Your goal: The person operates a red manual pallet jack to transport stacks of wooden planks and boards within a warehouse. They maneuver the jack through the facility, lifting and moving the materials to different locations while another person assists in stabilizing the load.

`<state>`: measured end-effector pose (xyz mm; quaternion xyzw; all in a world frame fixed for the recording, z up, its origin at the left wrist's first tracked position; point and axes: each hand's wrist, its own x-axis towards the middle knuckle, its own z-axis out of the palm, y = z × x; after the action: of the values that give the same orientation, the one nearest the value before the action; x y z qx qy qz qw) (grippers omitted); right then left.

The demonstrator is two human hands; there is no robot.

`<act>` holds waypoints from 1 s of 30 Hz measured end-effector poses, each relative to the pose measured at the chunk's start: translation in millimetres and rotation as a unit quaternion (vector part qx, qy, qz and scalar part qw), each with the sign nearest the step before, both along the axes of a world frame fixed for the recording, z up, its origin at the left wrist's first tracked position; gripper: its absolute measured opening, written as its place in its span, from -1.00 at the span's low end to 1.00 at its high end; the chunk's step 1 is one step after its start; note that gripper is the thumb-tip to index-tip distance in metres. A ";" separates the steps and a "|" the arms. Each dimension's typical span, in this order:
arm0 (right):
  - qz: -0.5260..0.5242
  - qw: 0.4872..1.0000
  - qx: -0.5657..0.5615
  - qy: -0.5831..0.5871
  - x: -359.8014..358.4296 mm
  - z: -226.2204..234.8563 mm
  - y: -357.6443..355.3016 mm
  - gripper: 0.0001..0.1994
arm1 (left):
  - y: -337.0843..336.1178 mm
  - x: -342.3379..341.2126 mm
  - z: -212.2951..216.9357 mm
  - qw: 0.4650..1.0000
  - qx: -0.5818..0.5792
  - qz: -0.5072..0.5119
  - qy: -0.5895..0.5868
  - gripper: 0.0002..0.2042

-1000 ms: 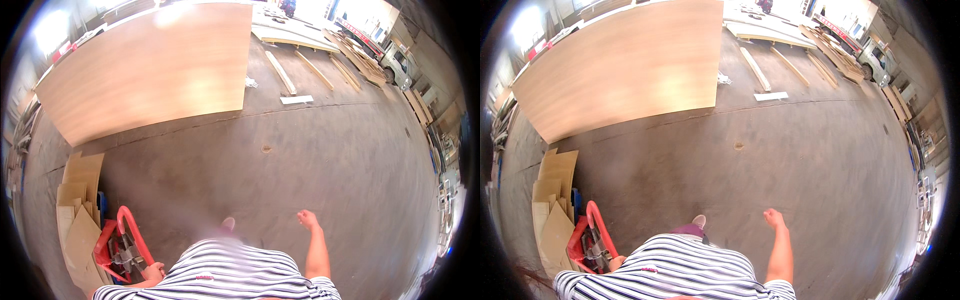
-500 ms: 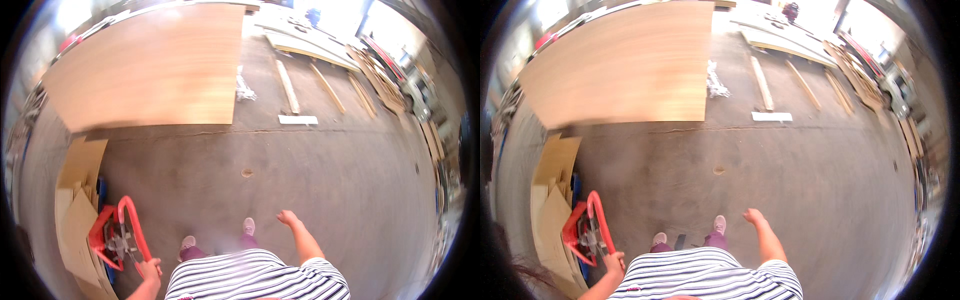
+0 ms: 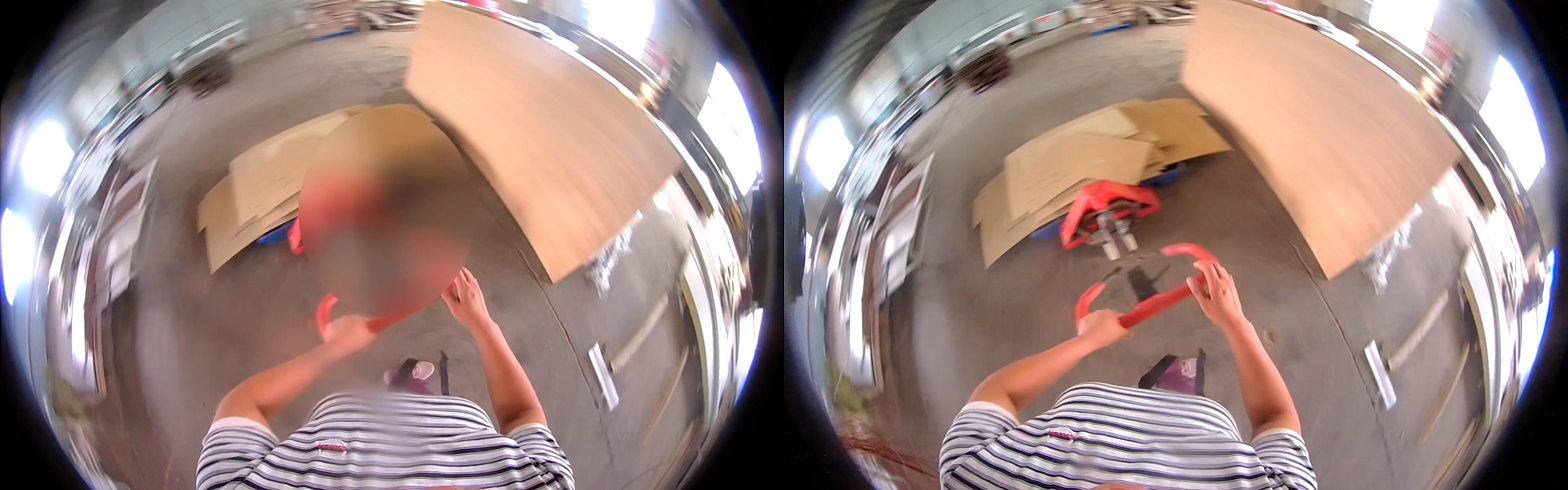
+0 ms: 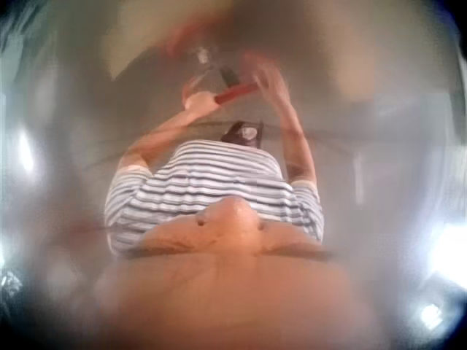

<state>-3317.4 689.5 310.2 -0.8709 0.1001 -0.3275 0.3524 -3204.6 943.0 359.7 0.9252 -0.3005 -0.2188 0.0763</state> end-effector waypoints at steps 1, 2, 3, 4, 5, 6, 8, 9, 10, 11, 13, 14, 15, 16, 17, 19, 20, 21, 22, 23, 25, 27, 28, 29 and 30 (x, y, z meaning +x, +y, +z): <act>0.004 0.995 -0.104 -0.003 12.1 0.8 33.5 -0.74 | 26.4 -0.7 -0.1 1.000 0.002 0.002 0.025 -0.76; 0.016 0.984 -0.151 0.089 7.8 -5.6 56.3 -0.77 | 47.4 -13.2 -4.9 0.998 0.001 0.015 0.054 -0.78; 0.041 0.962 -0.206 0.175 -4.1 -11.4 69.6 -0.76 | 60.7 -32.9 -12.5 0.998 0.001 0.021 0.067 -0.79; 0.046 0.967 -0.207 0.139 -24.4 -14.5 73.5 -0.69 | 68.8 -57.6 -18.4 0.996 0.001 0.035 0.083 -0.80; 0.037 0.966 -0.203 0.159 -42.7 -13.7 88.5 -0.67 | 87.3 -71.8 -17.2 0.997 -0.012 0.008 0.074 -0.80; 0.046 0.961 -0.224 0.157 -56.8 -12.1 92.9 -0.63 | 94.9 -86.5 -8.4 0.996 -0.044 0.014 0.070 -0.79; 0.100 0.952 -0.209 0.200 -86.3 -17.7 99.3 -0.61 | 113.9 -117.9 -6.9 0.998 -0.003 0.012 0.059 -0.78; 0.128 0.936 -0.196 0.263 -93.5 -16.0 113.6 -0.60 | 134.6 -131.7 2.8 0.998 -0.010 0.018 0.062 -0.78; 0.135 0.925 -0.182 0.304 -100.8 -3.2 128.6 -0.60 | 147.6 -144.1 10.5 0.998 -0.020 0.017 0.064 -0.78; 0.142 0.906 -0.170 0.359 -114.4 0.8 135.6 -0.59 | 152.1 -162.0 -1.6 0.997 -0.022 0.012 0.067 -0.78; 0.156 0.888 -0.195 0.386 2.4 32.9 121.3 -0.61 | 140.1 -65.6 -2.8 0.997 -0.069 0.001 0.033 -0.76; 0.185 0.874 -0.191 0.407 23.7 25.1 144.0 -0.60 | 166.9 -59.6 -9.3 0.998 -0.066 0.008 0.018 -0.75; 0.197 0.852 -0.190 0.447 19.9 11.9 131.0 -0.60 | 159.7 -71.7 -21.5 0.996 -0.084 0.001 0.024 -0.75; 0.208 0.831 -0.187 0.480 3.9 -1.0 118.2 -0.59 | 148.9 -96.0 -27.8 0.995 -0.097 -0.007 0.023 -0.75; 0.212 0.821 -0.193 0.495 -17.6 -10.8 105.3 -0.58 | 138.8 -119.0 -31.7 0.994 -0.107 -0.019 0.019 -0.74; 0.213 0.802 -0.203 0.520 -56.0 -23.7 81.2 -0.55 | 119.4 -157.5 -42.5 0.994 -0.109 -0.030 0.012 -0.73; 0.219 0.807 -0.206 0.508 -59.3 -23.6 77.6 -0.54 | 114.0 -164.2 -42.9 0.993 -0.110 -0.042 0.011 -0.72; 0.224 0.812 -0.208 0.497 -63.4 -24.1 73.4 -0.53 | 110.7 -170.8 -43.3 0.992 -0.122 -0.038 0.000 -0.73; 0.227 0.817 -0.210 0.487 -68.6 -24.6 69.0 -0.53 | 108.2 -177.2 -43.7 0.990 -0.134 -0.036 -0.010 -0.73; 0.223 0.806 -0.218 0.503 -74.2 -15.9 67.8 -0.53 | 104.3 -184.6 -38.4 0.989 -0.143 -0.039 -0.013 -0.74; 0.217 0.786 -0.238 0.527 -74.8 2.2 72.2 -0.54 | 98.5 -194.7 -32.2 0.987 -0.155 -0.033 0.025 -0.67; 0.209 0.804 -0.232 0.506 -86.8 -11.8 48.5 -0.52 | 86.8 -192.8 -27.5 0.986 -0.155 -0.037 0.054 -0.61; 0.197 0.816 -0.225 0.495 -91.1 -22.7 40.1 -0.51 | 84.5 -191.4 -24.3 0.986 -0.143 -0.043 0.070 -0.58; 0.199 0.823 -0.229 0.480 -93.1 -28.8 36.6 -0.49 | 77.8 -192.6 -25.2 0.986 -0.132 -0.054 0.091 -0.55; 0.195 0.827 -0.230 0.475 -100.5 -30.4 39.1 -0.47 | 78.7 -195.3 -27.2 0.985 -0.123 -0.035 0.114 -0.52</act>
<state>-3417.9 728.6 279.8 -0.9761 0.0050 0.1887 0.1076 -3399.9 1021.7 332.4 0.8664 -0.3469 -0.2869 0.2159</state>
